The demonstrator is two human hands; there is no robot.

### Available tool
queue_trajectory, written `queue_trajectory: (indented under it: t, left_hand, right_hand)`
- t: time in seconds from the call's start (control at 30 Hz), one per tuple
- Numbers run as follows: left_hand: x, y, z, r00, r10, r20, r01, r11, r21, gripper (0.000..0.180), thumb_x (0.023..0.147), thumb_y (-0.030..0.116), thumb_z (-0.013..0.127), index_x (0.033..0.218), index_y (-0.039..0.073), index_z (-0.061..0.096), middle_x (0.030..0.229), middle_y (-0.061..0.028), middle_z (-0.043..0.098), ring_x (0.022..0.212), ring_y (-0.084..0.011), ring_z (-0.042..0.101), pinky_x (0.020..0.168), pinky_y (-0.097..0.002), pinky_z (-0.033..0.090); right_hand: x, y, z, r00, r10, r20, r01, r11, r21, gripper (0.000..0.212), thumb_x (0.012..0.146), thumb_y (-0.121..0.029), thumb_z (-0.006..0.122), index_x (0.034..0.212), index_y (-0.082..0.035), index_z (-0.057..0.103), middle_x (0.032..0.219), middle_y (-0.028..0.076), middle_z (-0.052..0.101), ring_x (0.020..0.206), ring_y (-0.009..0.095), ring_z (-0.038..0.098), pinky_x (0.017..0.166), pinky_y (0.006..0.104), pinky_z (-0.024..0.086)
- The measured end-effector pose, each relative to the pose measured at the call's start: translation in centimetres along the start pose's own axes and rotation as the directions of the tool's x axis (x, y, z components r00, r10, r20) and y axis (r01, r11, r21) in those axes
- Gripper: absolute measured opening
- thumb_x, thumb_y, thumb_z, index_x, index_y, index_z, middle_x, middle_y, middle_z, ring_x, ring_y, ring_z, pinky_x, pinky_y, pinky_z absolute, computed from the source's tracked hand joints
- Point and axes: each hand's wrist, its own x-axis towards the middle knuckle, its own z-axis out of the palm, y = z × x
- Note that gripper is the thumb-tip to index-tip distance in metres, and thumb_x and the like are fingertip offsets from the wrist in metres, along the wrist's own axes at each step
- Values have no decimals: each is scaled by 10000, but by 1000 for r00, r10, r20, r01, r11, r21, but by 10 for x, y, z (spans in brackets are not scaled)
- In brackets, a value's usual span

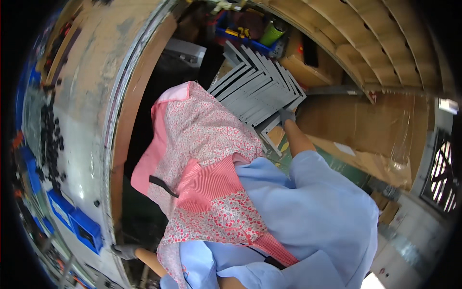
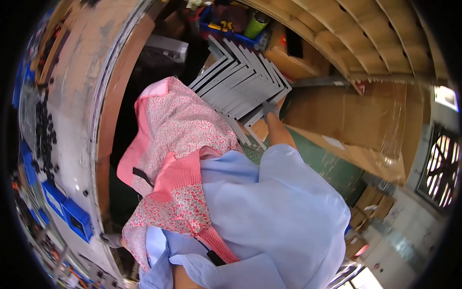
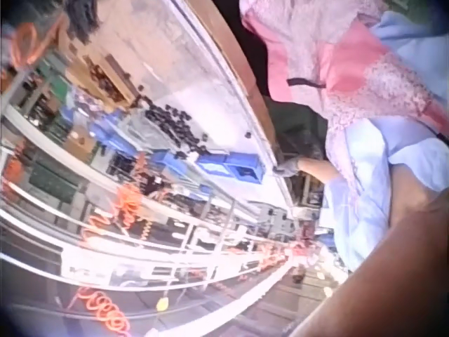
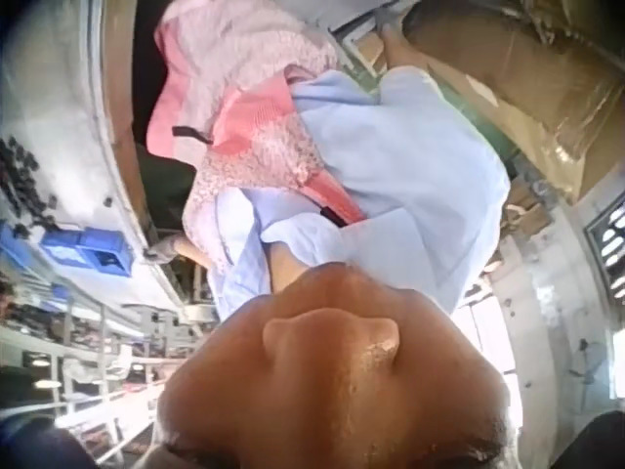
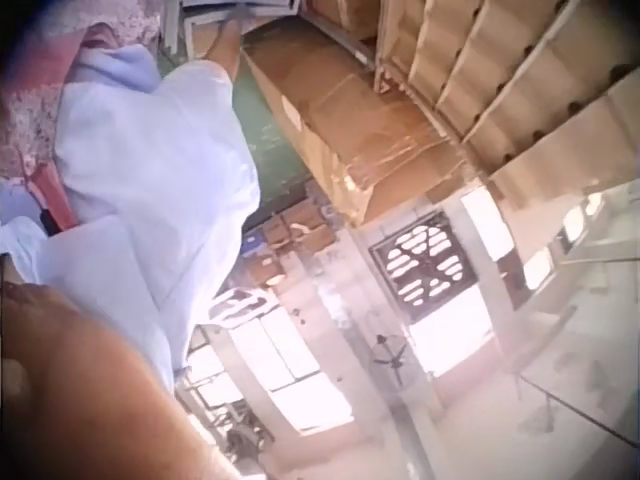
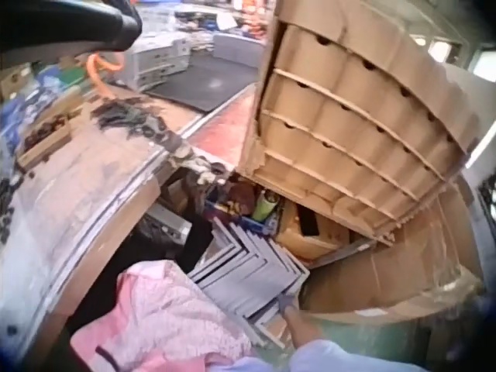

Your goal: The person is assembling electronic enclosures by installing fans and components using an electric screwdriver.

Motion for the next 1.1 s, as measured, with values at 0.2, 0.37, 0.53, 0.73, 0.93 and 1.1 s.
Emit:
queue_trajectory:
  t: [0.2, 0.37, 0.53, 0.73, 0.93, 1.1]
  left_hand:
    - [-32, 67, -26, 970, 78, -229, -111, 985, -135, 248, 927, 119, 515, 1106, 23, 658, 1121, -110, 655, 1017, -216, 614, 904, -294, 462]
    - [-48, 122, -15, 703, 689, -175, -708, 702, -81, 231, 905, 19, 508, 1091, -38, 632, 1089, -133, 655, 992, -246, 616, 898, -328, 470]
    - [-83, 155, 50, 564, 825, -28, -777, 519, -358, 308, 810, 27, 579, 1116, 25, 615, 1116, -141, 635, 1078, -304, 578, 948, -392, 447]
    - [-99, 203, 59, 494, 866, 74, -808, 489, -329, 345, 757, 59, 605, 1095, 119, 632, 1029, -74, 646, 888, -268, 605, 768, -388, 482]
    - [-69, 173, 62, 869, 486, 90, -421, 823, -382, 216, 806, 90, 586, 1011, 102, 652, 872, -48, 667, 797, -250, 637, 631, -347, 513]
    - [-38, 189, 38, 837, 499, 225, -234, 698, -677, 468, 914, 215, 538, 1353, 73, 458, 1434, -179, 386, 1347, -260, 346, 1098, -338, 250]
  right_hand:
    - [68, 21, -33, 988, -129, -84, 86, 915, -395, 572, 744, -345, 644, 1114, 89, 590, 1067, 208, 634, 941, 286, 635, 773, 372, 526]
    - [48, 26, -92, 939, -265, -219, 85, 796, -600, 644, 762, -512, 619, 1064, 55, 636, 1111, 225, 629, 1001, 324, 623, 868, 380, 484]
    - [-31, 7, -144, 852, -519, -63, 314, 605, -731, 374, 737, -318, 662, 899, 18, 685, 844, 159, 666, 732, 237, 578, 693, 388, 483]
    - [-127, -47, -131, 634, -770, 63, 770, 623, -140, 211, 742, -99, 660, 855, 78, 641, 799, 98, 646, 730, 167, 561, 661, 314, 460]
    - [-253, -142, -72, 203, -853, 481, 956, 278, 89, 264, 758, 45, 601, 1022, 54, 583, 939, 66, 623, 854, 135, 567, 816, 279, 456]
    - [-379, -212, 1, -233, -725, 648, 951, -31, 308, 320, 730, 32, 635, 1046, 43, 585, 913, 58, 630, 812, 118, 572, 758, 259, 473]
